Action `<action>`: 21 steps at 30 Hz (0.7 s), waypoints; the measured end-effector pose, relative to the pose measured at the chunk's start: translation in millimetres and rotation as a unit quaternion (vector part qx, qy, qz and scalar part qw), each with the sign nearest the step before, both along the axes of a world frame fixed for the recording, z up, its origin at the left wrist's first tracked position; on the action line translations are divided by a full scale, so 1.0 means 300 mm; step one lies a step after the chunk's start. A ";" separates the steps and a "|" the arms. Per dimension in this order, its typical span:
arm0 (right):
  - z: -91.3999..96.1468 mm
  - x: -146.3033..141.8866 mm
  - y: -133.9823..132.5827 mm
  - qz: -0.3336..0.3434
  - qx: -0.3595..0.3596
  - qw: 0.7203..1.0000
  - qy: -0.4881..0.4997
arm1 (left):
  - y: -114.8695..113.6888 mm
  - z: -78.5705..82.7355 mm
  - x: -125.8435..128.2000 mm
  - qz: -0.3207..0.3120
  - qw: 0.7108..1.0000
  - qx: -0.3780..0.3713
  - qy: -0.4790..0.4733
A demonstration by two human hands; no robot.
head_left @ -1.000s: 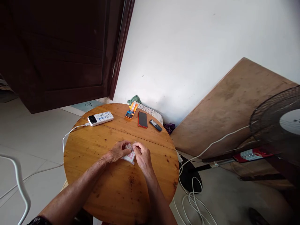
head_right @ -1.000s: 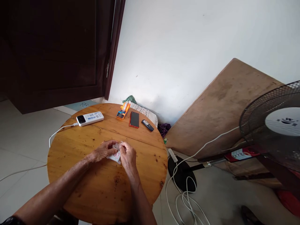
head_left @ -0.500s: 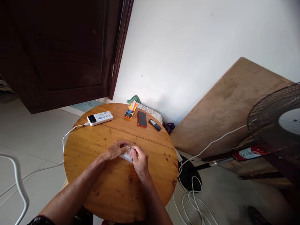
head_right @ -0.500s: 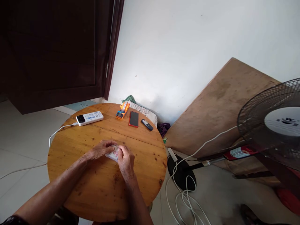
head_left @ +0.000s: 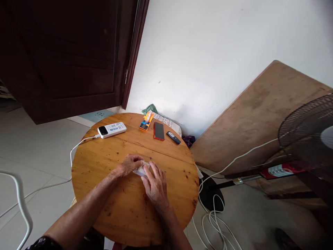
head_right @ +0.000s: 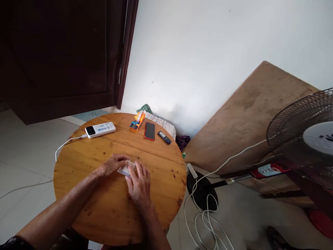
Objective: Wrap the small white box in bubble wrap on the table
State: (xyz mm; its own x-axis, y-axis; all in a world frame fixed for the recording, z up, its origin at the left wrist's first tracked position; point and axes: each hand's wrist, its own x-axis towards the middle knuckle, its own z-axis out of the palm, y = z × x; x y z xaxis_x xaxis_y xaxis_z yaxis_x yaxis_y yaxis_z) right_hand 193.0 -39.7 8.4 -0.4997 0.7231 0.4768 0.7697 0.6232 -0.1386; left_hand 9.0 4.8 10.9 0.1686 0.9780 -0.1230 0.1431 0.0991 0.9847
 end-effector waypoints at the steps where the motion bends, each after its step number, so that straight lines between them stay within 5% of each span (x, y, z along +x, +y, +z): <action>1: -0.010 0.002 -0.002 -0.010 0.008 1.000 -0.003 | 0.001 -0.004 0.001 0.001 1.000 0.003 0.001; 9: 0.001 -0.005 0.027 -0.013 0.014 1.000 -0.005 | -0.002 -0.026 0.020 0.046 0.998 0.035 0.012; 14: -0.004 -0.009 0.039 -0.020 -0.010 1.000 0.009 | -0.001 -0.038 0.039 0.103 0.985 0.097 0.099; 21: 0.002 0.012 0.042 0.008 -0.047 0.996 0.073 | 0.002 -0.046 0.029 0.085 0.989 0.076 0.097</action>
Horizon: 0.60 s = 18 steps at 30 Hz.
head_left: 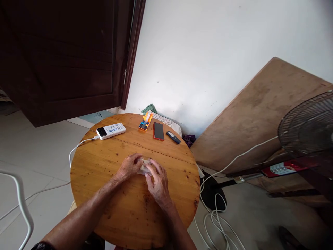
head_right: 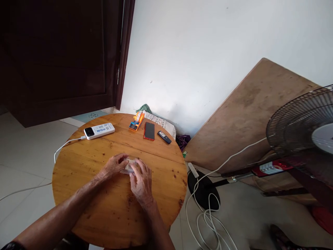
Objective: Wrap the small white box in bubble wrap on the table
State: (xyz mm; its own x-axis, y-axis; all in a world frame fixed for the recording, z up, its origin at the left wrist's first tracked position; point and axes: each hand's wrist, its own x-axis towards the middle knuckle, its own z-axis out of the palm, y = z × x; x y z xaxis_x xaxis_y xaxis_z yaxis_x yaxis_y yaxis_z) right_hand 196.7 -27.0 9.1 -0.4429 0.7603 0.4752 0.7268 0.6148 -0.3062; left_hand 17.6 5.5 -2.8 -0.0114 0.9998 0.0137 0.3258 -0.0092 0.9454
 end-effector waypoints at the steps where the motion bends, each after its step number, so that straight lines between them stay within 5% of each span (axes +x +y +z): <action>1: 0.008 0.005 0.002 -0.002 -0.001 1.000 0.015 | 0.001 -0.002 -0.002 0.001 1.000 -0.002 -0.020; 12: 0.049 0.067 0.069 -0.050 -0.080 0.977 0.192 | 0.013 0.012 -0.026 0.084 0.967 -0.069 -0.229; 18: 0.014 0.133 0.271 -0.119 -0.109 0.968 0.191 | 0.004 -0.005 -0.010 0.129 0.955 -0.073 -0.256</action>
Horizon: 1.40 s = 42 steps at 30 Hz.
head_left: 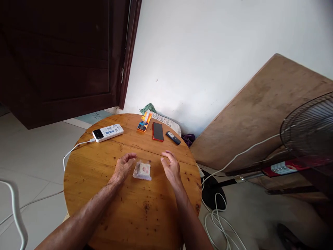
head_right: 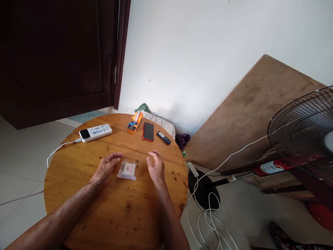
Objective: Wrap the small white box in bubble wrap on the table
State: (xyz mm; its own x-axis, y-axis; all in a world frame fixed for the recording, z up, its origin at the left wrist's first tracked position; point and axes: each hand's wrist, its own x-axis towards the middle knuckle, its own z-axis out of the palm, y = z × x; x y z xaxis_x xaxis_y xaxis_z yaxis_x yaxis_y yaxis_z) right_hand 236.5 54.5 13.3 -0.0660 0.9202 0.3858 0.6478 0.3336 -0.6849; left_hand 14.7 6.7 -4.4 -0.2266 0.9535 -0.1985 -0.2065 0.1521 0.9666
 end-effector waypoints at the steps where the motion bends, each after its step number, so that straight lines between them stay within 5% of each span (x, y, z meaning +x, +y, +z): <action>1: -0.004 0.004 0.049 -0.019 -0.001 1.000 -0.011 | 0.000 -0.006 0.005 0.008 1.000 -0.001 -0.003; 9: 0.031 -0.129 0.352 -0.159 -0.114 0.968 -0.156 | -0.006 -0.005 0.046 0.041 0.998 -0.004 -0.037; 18: 0.036 -0.218 0.426 -0.209 -0.162 0.939 -0.219 | -0.021 0.064 0.053 0.085 0.991 -0.028 -0.095; 24: 0.068 -0.185 0.401 -0.204 -0.185 0.948 -0.158 | -0.021 0.054 0.053 0.090 0.990 -0.017 -0.107; 34: 0.100 -0.030 0.210 -0.106 -0.283 0.943 0.137 | -0.007 0.032 0.023 0.053 0.994 -0.005 -0.092; 37: 0.115 -0.001 0.136 -0.044 -0.320 0.912 0.254 | -0.005 0.050 0.013 0.026 0.995 0.001 -0.099; 40: 0.136 -0.001 0.065 0.038 -0.364 0.836 0.408 | -0.012 0.069 0.007 -0.013 0.993 0.012 -0.119; 42: 0.159 -0.019 0.015 0.082 -0.353 0.826 0.432 | -0.020 0.075 0.008 -0.041 0.989 0.029 -0.141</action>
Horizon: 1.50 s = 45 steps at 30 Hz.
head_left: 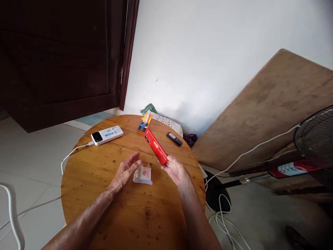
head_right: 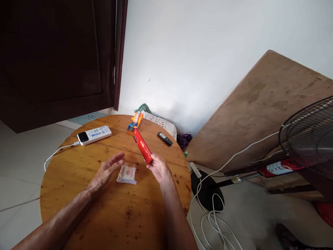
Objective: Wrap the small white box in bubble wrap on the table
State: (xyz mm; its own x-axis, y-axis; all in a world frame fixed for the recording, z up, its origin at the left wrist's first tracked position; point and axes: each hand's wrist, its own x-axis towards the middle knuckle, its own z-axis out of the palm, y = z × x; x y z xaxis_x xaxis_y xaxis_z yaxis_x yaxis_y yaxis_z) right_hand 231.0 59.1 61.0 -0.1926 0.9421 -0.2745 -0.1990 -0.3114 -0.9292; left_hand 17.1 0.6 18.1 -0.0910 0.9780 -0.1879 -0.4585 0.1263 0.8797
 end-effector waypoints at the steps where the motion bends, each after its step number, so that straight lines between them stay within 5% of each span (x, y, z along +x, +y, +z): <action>1: 0.015 -0.015 -0.026 0.010 0.028 1.000 -0.008 | -0.004 0.001 0.002 -0.011 1.000 0.015 -0.016; 5: 0.070 -0.123 -0.128 0.058 0.158 0.973 -0.156 | -0.015 0.006 0.011 -0.005 0.988 0.106 -0.111; 10: 0.051 -0.292 -0.220 0.000 0.447 0.785 -0.428 | -0.006 0.052 -0.025 0.005 0.945 0.063 -0.320; 13: 0.013 -0.336 -0.251 0.004 0.511 0.732 -0.450 | 0.003 0.082 -0.057 0.001 0.921 0.023 -0.388; 16: 0.000 -0.326 -0.264 0.003 0.505 0.759 -0.411 | 0.008 0.096 -0.070 -0.011 0.919 0.013 -0.395; 20: 0.021 -0.290 -0.255 -0.017 0.376 0.863 -0.338 | 0.000 0.093 -0.055 -0.045 0.928 -0.018 -0.368; 22: 0.027 -0.282 -0.250 -0.005 0.326 0.891 -0.315 | -0.006 0.087 -0.046 -0.048 0.935 -0.037 -0.349; 29: -0.004 -0.292 -0.262 -0.007 0.333 0.894 -0.299 | -0.012 0.071 -0.034 -0.034 0.947 -0.075 -0.312; 37: 0.007 -0.260 -0.267 0.005 0.363 0.858 -0.363 | -0.016 0.063 -0.030 -0.083 0.947 -0.062 -0.305; 45: -0.019 -0.225 -0.298 -0.028 0.290 0.918 -0.271 | -0.026 0.083 -0.025 -0.127 0.937 -0.061 -0.319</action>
